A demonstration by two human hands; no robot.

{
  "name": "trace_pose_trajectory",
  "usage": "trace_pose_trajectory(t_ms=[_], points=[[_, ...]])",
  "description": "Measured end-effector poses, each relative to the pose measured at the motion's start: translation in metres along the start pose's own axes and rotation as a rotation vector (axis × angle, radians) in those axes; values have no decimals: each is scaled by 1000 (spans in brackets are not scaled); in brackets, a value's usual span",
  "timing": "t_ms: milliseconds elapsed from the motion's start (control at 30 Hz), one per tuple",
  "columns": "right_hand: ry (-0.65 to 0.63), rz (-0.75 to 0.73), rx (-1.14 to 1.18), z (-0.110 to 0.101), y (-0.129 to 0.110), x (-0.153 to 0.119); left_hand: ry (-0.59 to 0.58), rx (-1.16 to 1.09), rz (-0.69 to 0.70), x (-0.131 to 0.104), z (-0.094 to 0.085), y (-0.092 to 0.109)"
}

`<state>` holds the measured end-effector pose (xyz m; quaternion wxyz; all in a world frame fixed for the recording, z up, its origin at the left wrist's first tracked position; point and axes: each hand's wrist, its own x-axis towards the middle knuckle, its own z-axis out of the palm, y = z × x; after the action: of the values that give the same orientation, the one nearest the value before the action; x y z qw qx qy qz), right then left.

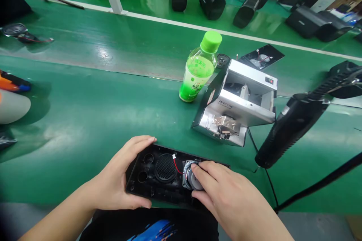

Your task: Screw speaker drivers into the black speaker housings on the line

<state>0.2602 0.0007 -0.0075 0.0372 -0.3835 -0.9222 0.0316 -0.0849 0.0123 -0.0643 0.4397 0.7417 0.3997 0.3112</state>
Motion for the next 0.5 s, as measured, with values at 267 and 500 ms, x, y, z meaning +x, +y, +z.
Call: trace_pose_trajectory(t_ms=[267,500], points=[[-33,-33,-28,-7,0,5,6,8,-18,-1,-1,-1],[40,-56,-4,0,4,2,40,-38,-79,-3,3,4]])
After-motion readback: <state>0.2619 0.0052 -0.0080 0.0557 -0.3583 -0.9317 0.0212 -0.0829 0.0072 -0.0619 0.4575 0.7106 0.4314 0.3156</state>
